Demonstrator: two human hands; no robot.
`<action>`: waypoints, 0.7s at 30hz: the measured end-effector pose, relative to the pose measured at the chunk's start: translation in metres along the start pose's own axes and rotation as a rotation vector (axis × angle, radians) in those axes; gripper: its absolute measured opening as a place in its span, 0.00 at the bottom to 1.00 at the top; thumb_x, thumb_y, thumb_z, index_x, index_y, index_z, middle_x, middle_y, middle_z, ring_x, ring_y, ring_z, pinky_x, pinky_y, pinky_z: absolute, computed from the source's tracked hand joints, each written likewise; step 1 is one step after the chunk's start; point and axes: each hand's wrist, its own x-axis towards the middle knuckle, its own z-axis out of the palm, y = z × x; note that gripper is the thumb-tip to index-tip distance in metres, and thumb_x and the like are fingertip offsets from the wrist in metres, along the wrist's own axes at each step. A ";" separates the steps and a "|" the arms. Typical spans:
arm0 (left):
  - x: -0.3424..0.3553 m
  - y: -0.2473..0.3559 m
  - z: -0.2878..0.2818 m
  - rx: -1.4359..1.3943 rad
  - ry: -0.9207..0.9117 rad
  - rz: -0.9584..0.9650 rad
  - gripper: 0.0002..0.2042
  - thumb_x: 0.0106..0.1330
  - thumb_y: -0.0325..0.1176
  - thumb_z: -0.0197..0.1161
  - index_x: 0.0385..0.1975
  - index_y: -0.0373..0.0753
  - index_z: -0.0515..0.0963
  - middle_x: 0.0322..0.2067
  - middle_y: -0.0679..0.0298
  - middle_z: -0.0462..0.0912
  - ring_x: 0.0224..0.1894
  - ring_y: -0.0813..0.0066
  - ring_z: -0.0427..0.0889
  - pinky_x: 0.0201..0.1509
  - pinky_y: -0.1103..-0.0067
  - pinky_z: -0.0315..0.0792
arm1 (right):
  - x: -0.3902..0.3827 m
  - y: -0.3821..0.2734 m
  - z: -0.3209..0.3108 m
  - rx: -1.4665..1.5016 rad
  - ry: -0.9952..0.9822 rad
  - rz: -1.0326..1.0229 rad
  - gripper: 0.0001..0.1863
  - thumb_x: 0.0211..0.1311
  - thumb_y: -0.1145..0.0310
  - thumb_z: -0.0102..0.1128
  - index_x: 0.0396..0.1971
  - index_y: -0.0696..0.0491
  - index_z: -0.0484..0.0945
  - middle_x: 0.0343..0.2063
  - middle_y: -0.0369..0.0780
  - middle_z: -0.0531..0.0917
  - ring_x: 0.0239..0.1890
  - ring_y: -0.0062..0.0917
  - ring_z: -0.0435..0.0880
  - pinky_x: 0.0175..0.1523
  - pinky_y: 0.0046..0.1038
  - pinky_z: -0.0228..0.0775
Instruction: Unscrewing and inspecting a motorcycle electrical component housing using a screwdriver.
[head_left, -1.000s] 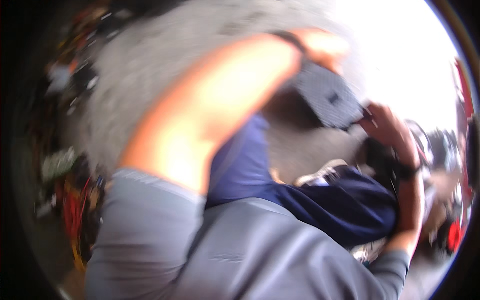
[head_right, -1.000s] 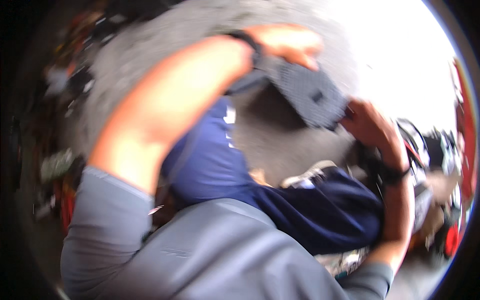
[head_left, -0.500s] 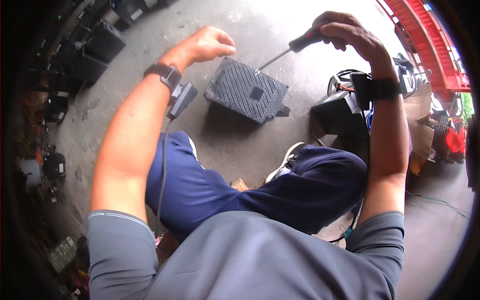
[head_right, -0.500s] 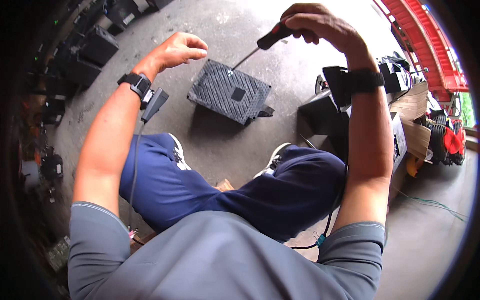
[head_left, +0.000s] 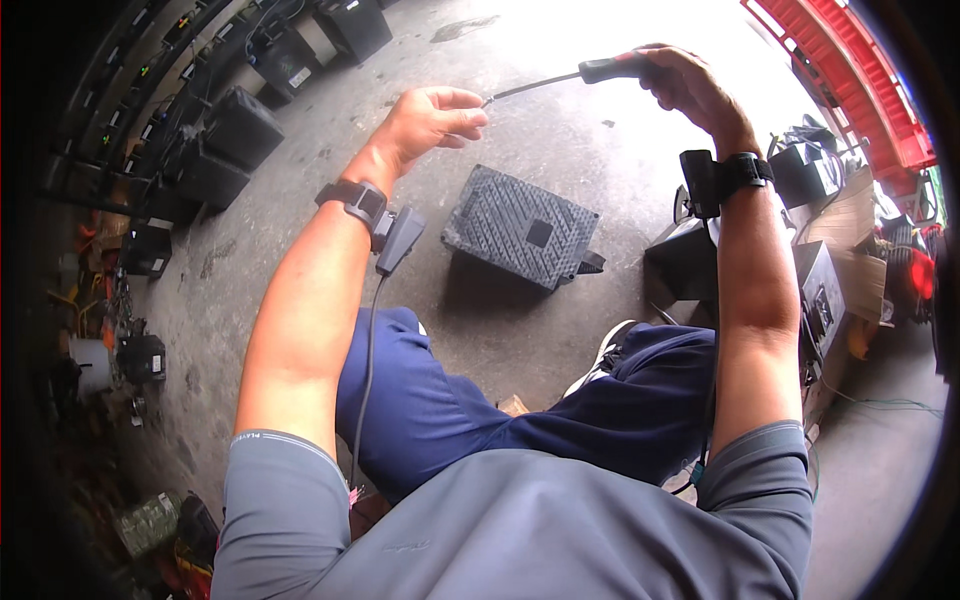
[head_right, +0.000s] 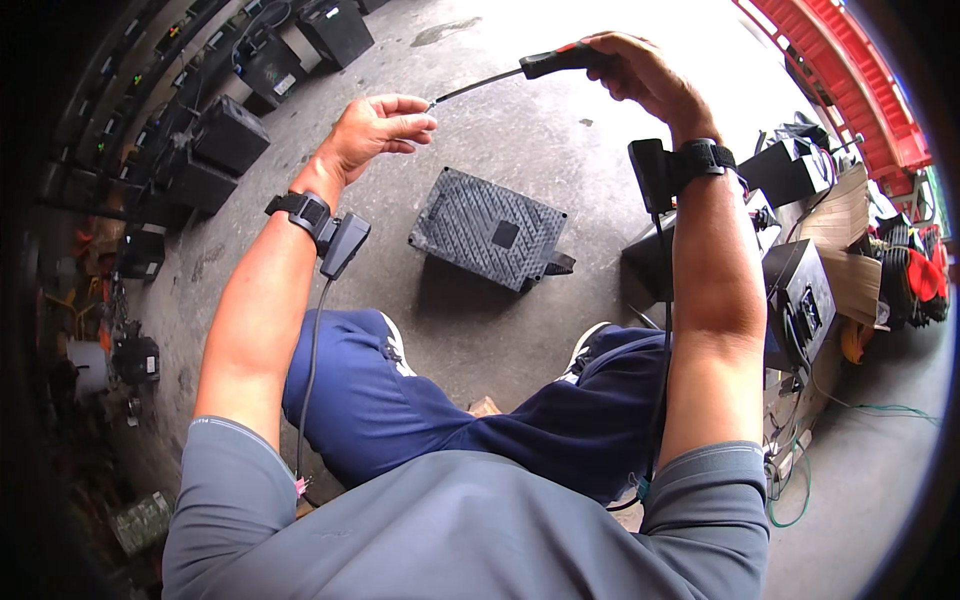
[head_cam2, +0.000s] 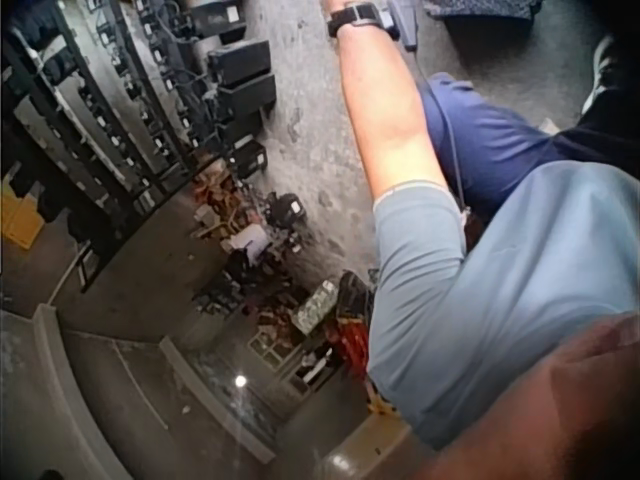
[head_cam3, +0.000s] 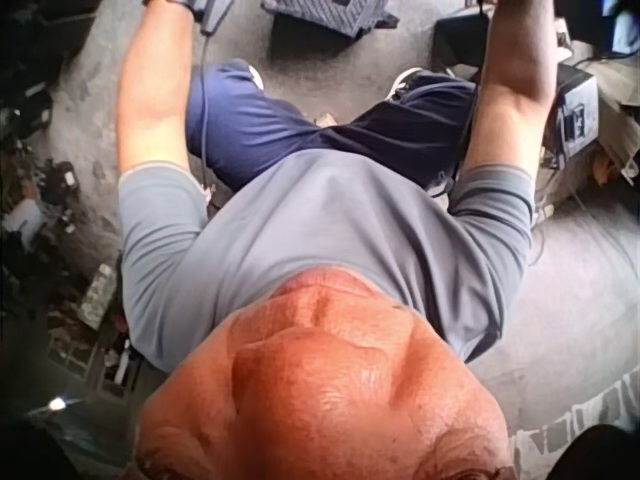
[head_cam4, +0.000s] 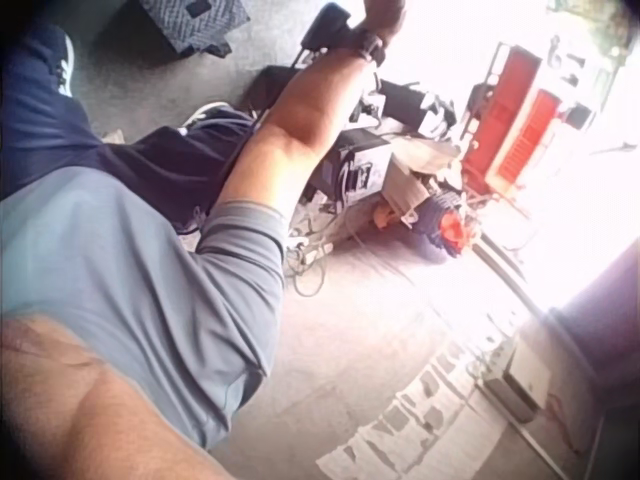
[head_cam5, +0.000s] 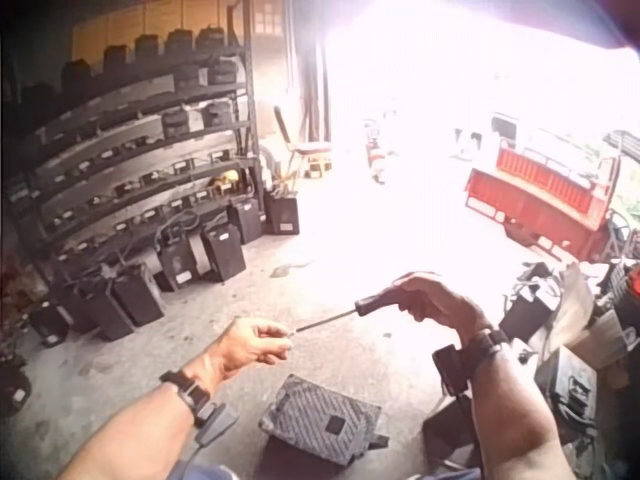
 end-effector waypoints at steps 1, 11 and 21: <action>0.001 0.000 0.002 -0.001 0.000 -0.006 0.17 0.64 0.37 0.67 0.48 0.34 0.78 0.41 0.60 0.86 0.40 0.74 0.85 0.43 0.80 0.77 | 0.001 0.000 0.001 0.010 0.003 0.007 0.18 0.67 0.55 0.55 0.46 0.52 0.82 0.24 0.34 0.81 0.20 0.13 0.70 0.24 0.16 0.63; 0.004 0.004 0.009 0.041 0.004 0.050 0.11 0.65 0.37 0.65 0.41 0.36 0.82 0.34 0.63 0.87 0.34 0.77 0.85 0.38 0.82 0.77 | 0.002 -0.001 0.005 0.002 0.002 -0.041 0.18 0.68 0.54 0.55 0.45 0.51 0.82 0.23 0.35 0.81 0.20 0.13 0.71 0.23 0.15 0.64; 0.008 -0.003 0.016 0.238 0.164 0.241 0.10 0.67 0.32 0.62 0.42 0.33 0.82 0.32 0.63 0.87 0.30 0.79 0.84 0.32 0.82 0.75 | 0.004 0.001 0.007 -0.041 0.045 -0.023 0.19 0.66 0.51 0.59 0.40 0.53 0.81 0.23 0.35 0.83 0.18 0.12 0.74 0.22 0.14 0.64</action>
